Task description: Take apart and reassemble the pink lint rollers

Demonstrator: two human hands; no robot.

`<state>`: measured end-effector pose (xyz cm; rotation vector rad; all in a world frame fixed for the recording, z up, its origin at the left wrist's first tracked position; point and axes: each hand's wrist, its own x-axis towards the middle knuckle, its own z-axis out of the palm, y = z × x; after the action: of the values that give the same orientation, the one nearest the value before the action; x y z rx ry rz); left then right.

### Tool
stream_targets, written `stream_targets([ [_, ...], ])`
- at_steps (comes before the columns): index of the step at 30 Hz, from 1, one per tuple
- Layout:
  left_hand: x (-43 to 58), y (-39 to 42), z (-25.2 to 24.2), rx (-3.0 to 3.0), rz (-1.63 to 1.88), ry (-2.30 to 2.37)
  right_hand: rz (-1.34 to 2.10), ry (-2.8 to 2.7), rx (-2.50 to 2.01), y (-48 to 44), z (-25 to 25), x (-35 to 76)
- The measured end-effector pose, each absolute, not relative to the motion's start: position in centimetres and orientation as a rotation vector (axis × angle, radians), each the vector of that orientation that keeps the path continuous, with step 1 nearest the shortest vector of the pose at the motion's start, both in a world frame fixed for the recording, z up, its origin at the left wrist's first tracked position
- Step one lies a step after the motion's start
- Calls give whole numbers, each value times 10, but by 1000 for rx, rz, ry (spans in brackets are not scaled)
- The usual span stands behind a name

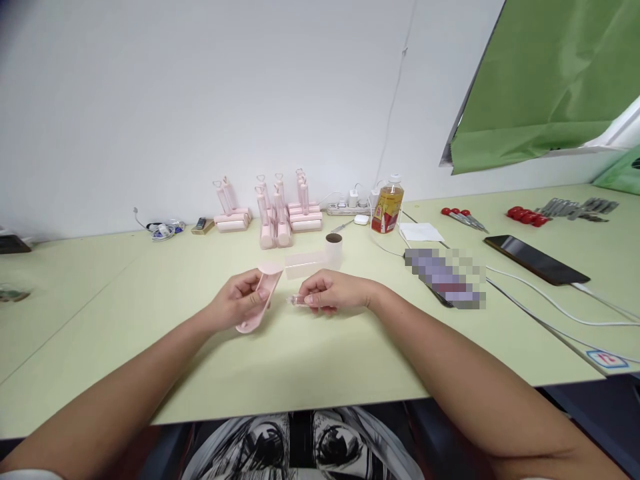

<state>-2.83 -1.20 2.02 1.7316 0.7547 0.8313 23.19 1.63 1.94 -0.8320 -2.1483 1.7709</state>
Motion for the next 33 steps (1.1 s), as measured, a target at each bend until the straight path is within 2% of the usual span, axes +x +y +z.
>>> stream_targets([
  [4,-45,-2,31,1935,594,1030,1651,-2256,-902,21,21,238],
  [8,-38,-6,24,2368,450,1363,1799,-2317,-869,12,24,236],
  [12,-22,-7,9,2575,388,1509,1915,-2323,-906,-4,30,225],
  [17,-22,6,3,2701,600,1650,1560,-2350,-977,-6,30,216],
  [21,-28,1,11,2758,949,1352,1441,-2206,-1008,1,26,215],
  [25,-26,-13,17,2841,848,898,1600,-2040,-912,0,24,210],
  [29,-25,-11,14,2839,855,911,1731,-1870,-848,-2,25,207],
  [33,-36,0,14,2726,1077,1086,1526,-1789,-996,5,24,212],
])
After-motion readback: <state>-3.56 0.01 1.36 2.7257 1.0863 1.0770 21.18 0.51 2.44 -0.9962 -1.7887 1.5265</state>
